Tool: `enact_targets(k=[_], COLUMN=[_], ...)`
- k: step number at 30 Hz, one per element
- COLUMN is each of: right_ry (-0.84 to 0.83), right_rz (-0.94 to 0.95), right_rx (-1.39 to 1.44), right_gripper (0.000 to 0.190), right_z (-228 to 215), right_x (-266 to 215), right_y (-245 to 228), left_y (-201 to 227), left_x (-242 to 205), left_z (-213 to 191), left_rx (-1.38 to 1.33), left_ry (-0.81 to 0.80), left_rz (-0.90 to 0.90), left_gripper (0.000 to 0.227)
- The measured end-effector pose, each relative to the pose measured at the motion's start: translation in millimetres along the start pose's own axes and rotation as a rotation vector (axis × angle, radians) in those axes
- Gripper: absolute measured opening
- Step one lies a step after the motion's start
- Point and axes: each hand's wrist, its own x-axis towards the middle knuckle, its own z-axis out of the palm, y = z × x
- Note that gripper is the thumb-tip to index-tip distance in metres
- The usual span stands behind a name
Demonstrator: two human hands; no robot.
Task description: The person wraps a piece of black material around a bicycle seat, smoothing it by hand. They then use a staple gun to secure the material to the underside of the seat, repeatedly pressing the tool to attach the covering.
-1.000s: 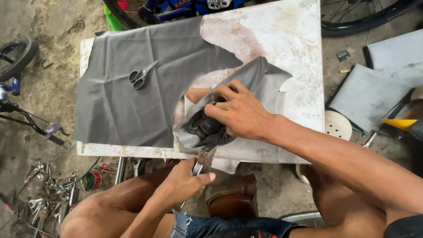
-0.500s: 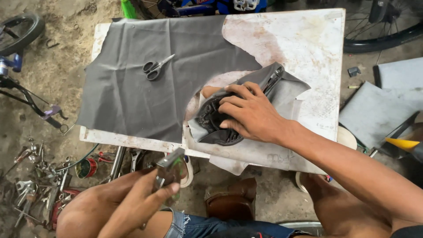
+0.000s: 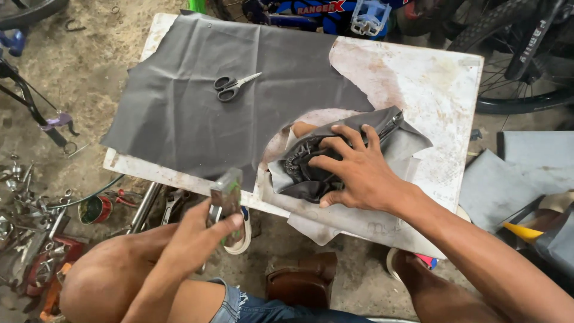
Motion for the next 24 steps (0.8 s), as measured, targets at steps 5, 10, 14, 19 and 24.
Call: enact_targets(k=[5, 10, 14, 19, 24], right_ry=[-0.04, 0.011, 0.178, 0.453, 0.571], right_rz=[0.072, 0.098, 0.041, 0.033, 0.038], right_rx=[-0.051, -0.147, -0.172, -0.322, -0.456], right_gripper=[0.073, 0.051, 0.04, 0.029, 0.027], right_z=[5.0, 10.5, 13.3, 17.7, 20.2], right_x=[7.7, 8.6, 2.0, -9.3, -17.3], right_y=[-6.9, -4.1, 7.0, 15.1, 20.2], left_y=[-20.0, 15.2, 12.5, 18.9, 24.0], left_x=[-26.5, -53.6, -54.5, -49.2, -39.7], left_z=[40.2, 54.3, 60.3, 75.1, 91.1], left_rx=[-0.013, 0.363, 0.371, 0.408, 0.374], left_ry=[-0.234, -0.393, -0.381, -0.254, -0.202], left_rz=[0.19, 0.018, 0.29, 0.412, 0.309], left_gripper=[0.039, 0.043, 0.045, 0.046, 0.044])
